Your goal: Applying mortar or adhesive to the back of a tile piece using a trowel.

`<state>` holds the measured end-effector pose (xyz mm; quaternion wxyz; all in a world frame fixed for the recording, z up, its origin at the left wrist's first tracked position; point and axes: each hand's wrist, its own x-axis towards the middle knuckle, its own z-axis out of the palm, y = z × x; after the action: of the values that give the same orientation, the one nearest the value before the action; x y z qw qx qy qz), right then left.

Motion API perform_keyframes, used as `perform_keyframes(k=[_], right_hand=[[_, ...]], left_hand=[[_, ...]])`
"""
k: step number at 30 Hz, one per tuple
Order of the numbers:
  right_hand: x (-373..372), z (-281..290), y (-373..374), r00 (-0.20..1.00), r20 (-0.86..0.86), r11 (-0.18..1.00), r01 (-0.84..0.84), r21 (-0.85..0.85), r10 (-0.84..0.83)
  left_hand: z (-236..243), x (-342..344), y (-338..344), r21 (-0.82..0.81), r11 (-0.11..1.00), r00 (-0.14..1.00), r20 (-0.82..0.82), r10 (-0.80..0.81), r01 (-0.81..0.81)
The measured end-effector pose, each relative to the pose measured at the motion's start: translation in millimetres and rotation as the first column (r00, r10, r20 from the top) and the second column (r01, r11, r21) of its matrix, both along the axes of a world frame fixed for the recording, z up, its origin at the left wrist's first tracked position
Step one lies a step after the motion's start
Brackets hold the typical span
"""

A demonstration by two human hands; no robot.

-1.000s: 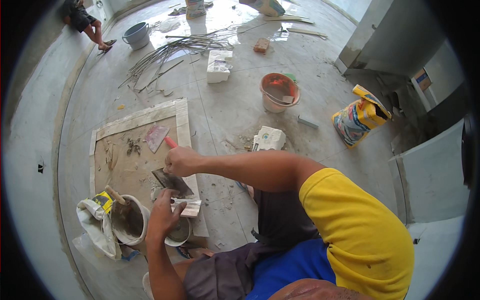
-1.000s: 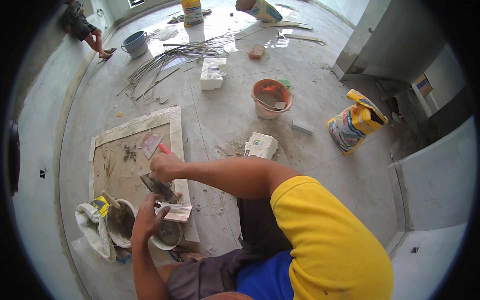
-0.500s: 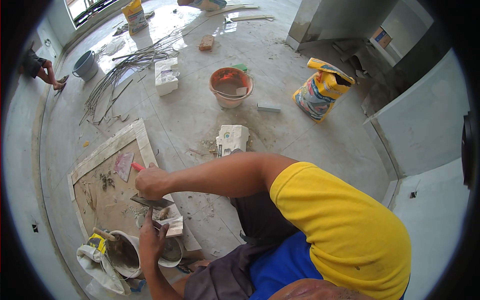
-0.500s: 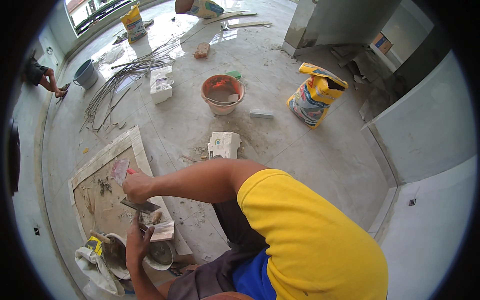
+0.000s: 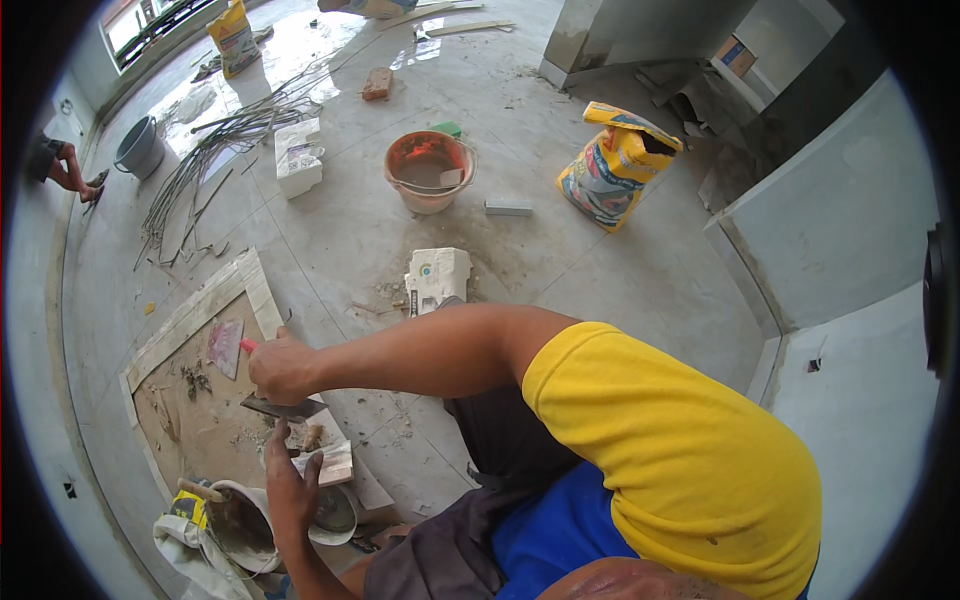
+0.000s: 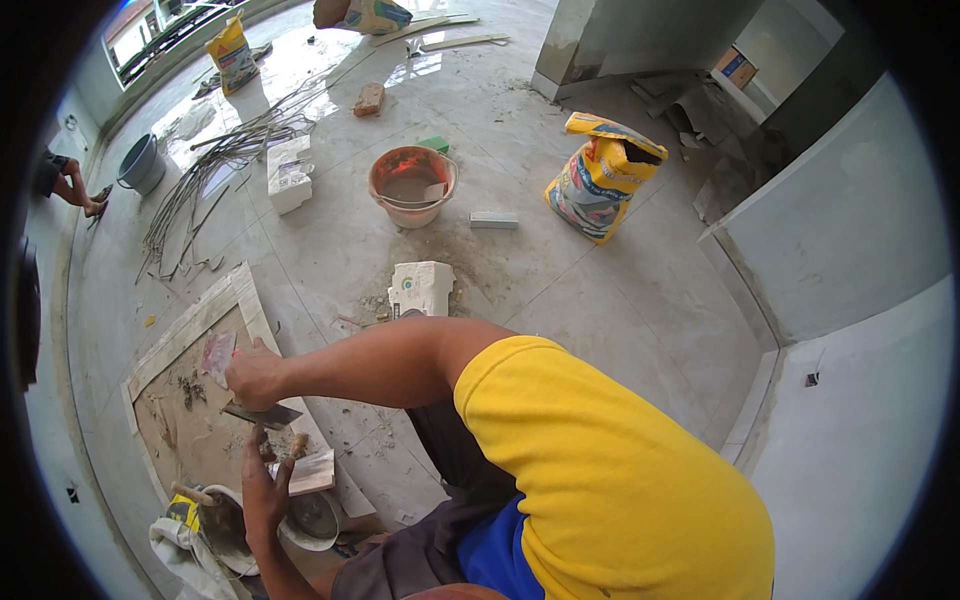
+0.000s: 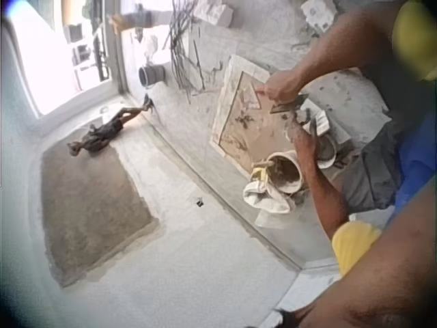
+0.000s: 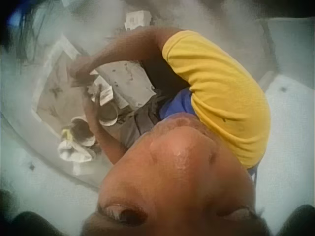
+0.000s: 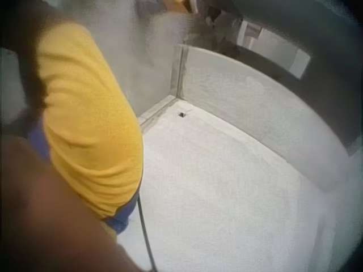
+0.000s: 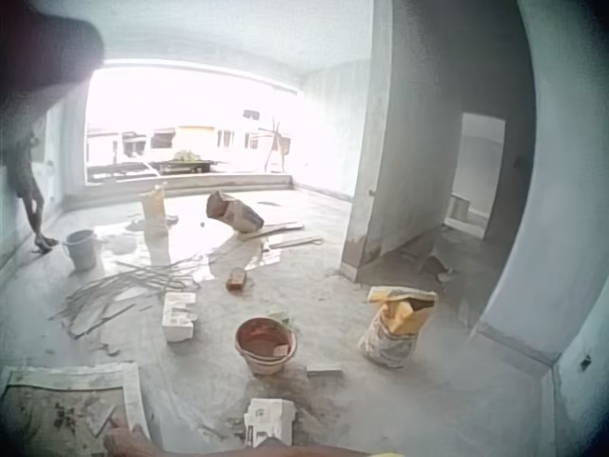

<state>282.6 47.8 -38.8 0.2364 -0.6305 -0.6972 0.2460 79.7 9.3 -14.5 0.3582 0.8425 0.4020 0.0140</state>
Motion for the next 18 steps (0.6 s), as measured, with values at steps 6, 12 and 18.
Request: perform_keyframes(k=[6,12,18], right_hand=[[-1,3,1,0.998,-0.06,0.999,-0.036,-0.035,0.034],[-3,0,3,0.999,-0.021,0.999,-0.025,-0.022,0.024],[-4,-2,6,0.982,-0.187,0.994,-0.057,-0.094,0.039]], left_hand=[[8,5,-1,-0.099,0.995,0.987,-0.162,0.001,-0.018],[0,5,-2,0.067,0.996,0.998,-0.034,-0.059,0.061],[-1,0,4,-0.033,0.999,0.995,-0.099,-0.027,0.024]])
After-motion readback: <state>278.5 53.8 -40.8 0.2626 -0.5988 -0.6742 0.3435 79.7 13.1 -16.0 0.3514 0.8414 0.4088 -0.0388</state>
